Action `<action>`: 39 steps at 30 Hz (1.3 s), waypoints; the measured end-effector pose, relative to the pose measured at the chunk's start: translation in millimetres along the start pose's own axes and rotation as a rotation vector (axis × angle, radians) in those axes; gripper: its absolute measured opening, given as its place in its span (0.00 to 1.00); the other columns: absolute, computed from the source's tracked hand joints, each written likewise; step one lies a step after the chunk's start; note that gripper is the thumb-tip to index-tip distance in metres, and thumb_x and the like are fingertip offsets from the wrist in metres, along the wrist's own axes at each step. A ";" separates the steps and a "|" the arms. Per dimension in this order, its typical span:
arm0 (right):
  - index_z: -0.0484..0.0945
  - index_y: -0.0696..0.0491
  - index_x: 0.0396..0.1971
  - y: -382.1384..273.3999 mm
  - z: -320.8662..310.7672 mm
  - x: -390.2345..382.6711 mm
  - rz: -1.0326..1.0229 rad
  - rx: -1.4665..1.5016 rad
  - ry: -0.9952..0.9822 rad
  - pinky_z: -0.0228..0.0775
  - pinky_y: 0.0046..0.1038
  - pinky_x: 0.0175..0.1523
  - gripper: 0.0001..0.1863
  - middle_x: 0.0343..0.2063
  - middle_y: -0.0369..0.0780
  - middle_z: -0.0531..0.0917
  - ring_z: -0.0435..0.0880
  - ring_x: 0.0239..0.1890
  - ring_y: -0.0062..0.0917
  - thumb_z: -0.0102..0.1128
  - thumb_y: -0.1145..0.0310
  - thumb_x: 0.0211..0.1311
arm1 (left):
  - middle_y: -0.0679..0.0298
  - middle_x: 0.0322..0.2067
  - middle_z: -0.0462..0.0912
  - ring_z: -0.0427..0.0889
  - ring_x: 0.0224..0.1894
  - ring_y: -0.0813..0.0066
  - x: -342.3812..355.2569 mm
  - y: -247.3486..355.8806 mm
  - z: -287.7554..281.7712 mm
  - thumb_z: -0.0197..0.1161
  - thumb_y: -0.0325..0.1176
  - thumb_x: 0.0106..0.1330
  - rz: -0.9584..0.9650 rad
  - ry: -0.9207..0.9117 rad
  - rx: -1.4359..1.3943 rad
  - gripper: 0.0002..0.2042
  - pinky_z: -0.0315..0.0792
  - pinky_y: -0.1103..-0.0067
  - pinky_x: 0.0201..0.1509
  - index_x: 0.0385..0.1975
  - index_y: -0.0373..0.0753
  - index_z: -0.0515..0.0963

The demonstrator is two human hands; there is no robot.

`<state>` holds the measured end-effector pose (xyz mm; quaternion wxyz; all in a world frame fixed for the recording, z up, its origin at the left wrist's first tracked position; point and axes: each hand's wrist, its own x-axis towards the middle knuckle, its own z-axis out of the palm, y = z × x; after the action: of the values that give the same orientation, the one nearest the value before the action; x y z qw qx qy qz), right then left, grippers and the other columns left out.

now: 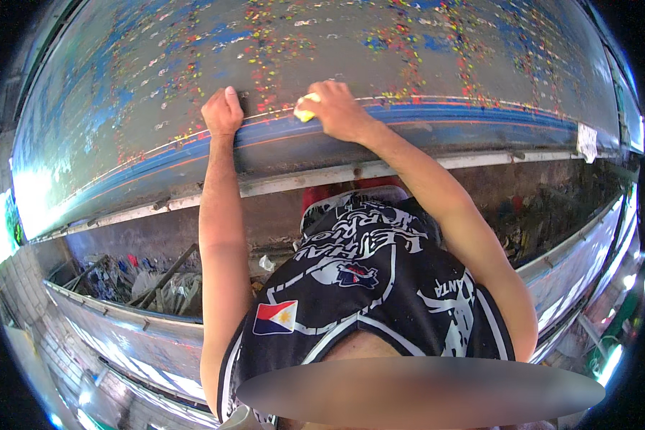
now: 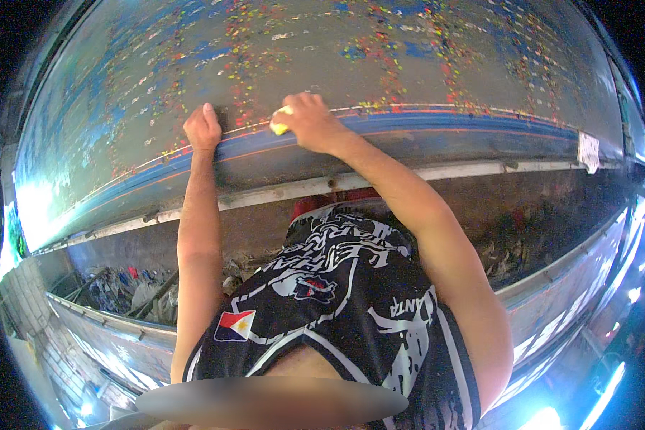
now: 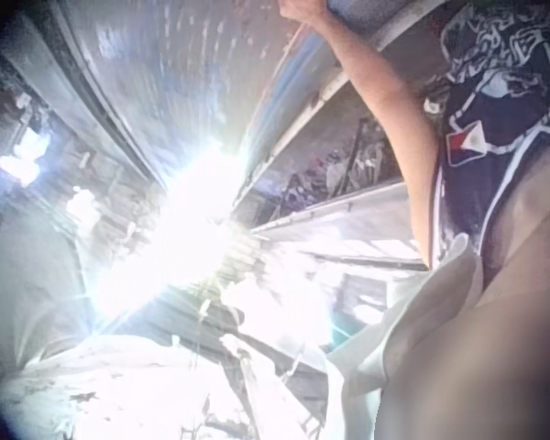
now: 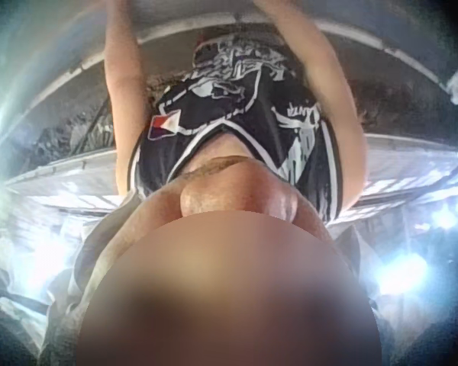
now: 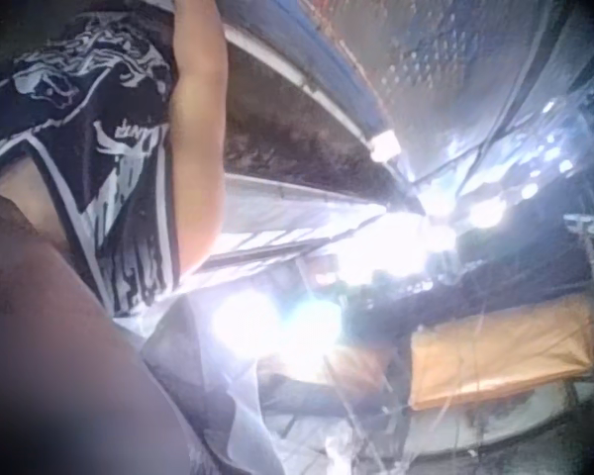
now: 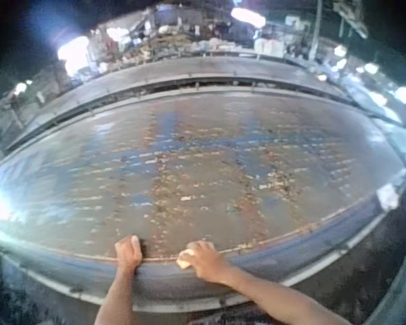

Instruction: The person wipes a large blue surface covered with colorful specks using a yellow sponge. They move the sponge back and forth across the surface, occasionally pausing to reposition their hands.

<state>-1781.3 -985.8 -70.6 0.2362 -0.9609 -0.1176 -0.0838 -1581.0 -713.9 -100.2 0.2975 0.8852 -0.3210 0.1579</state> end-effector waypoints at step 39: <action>0.80 0.42 0.63 393.3 -202.4 -64.1 0.344 -0.301 0.148 0.70 0.53 0.62 0.22 0.58 0.50 0.78 0.78 0.61 0.50 0.67 0.62 0.70 | 0.62 0.18 0.74 0.78 0.20 0.59 45.9 439.1 238.7 0.74 0.33 0.70 0.237 -0.125 -0.111 0.20 0.74 0.64 0.25 0.15 0.43 0.73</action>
<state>-1759.5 -1432.1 -78.3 0.1094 -0.9824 0.0790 -0.1292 -1816.5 -1156.4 -76.3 0.3048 0.8313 -0.4496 0.1183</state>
